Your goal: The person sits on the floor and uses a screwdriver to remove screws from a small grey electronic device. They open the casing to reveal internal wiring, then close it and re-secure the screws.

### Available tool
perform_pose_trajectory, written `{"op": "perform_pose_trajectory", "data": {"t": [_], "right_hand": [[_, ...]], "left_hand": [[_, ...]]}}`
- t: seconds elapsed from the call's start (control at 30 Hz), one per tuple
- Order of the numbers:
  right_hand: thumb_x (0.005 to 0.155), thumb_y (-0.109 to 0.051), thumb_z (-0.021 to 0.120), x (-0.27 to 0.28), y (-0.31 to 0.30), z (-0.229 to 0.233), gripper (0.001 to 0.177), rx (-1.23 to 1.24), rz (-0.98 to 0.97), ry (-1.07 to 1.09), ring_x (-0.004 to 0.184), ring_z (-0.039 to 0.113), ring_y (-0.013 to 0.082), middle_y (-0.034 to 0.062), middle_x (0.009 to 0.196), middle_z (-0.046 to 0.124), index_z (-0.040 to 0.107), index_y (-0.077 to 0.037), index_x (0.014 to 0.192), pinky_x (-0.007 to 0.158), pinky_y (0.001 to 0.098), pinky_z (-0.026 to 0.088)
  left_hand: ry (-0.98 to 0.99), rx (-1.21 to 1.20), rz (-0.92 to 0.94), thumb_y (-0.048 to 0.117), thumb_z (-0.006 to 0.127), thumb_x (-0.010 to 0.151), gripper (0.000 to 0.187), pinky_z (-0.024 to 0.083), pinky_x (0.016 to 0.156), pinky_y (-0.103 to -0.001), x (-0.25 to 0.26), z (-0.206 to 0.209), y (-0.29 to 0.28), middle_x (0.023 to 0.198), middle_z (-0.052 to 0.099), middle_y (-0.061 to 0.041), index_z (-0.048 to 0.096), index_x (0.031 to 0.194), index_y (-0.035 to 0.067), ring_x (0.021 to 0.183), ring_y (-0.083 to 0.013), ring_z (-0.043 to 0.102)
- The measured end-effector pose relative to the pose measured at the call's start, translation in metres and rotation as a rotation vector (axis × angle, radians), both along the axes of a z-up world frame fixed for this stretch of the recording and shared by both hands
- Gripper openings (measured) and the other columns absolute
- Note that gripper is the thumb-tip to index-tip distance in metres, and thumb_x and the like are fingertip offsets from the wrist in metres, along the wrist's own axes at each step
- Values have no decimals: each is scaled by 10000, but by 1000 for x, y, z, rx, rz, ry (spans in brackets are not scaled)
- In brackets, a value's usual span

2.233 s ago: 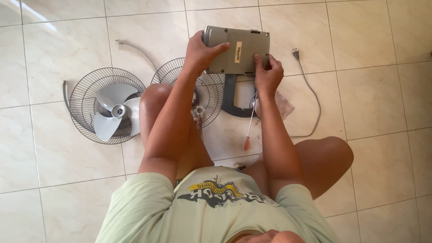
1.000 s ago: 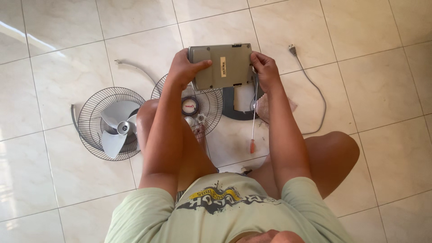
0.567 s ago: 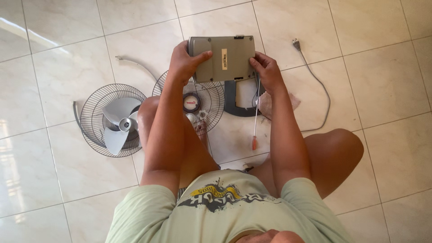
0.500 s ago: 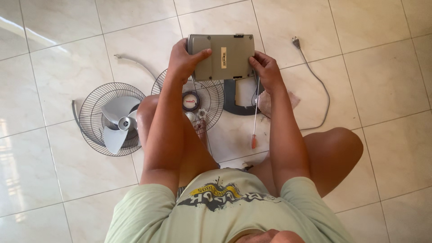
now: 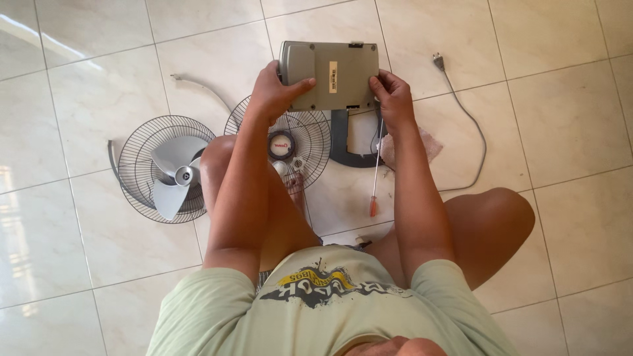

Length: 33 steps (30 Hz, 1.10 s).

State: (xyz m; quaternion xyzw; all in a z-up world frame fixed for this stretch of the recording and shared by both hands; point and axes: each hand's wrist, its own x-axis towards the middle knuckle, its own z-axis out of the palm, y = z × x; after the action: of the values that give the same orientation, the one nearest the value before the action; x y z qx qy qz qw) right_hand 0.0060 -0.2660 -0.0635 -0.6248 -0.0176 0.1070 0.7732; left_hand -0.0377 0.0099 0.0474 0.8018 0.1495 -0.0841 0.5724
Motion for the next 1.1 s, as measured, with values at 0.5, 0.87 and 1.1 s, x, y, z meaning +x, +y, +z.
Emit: {"op": "perform_pose_trajectory", "data": {"t": [0.5, 0.87, 1.1], "right_hand": [[983, -351, 739, -3, 11, -2, 381, -100, -71, 31, 842, 611, 61, -5, 974, 743, 748, -9, 1152, 724, 213, 470], [971, -352, 748, -1, 14, -5, 356, -96, -162, 75, 792, 560, 50, -27, 912, 720, 758, -23, 1108, 698, 237, 423], [981, -323, 713, -2, 22, 8, 343, -93, -131, 30, 925, 655, 86, 16, 1021, 749, 730, -28, 1156, 856, 237, 526]], "left_hand": [[-64, -137, -15, 218, 801, 881, 398, 638, 724, -348, -4, -17, 18, 977, 751, -148, 656, 1128, -57, 842, -194, 729], [-111, -197, -35, 227, 797, 889, 431, 641, 773, -351, -4, -17, 17, 1049, 743, -165, 637, 1173, -54, 907, -198, 726], [-52, -124, -4, 269, 860, 815, 609, 674, 795, -373, -5, -18, 10, 1119, 723, -181, 550, 1251, -22, 994, -246, 743]]}}
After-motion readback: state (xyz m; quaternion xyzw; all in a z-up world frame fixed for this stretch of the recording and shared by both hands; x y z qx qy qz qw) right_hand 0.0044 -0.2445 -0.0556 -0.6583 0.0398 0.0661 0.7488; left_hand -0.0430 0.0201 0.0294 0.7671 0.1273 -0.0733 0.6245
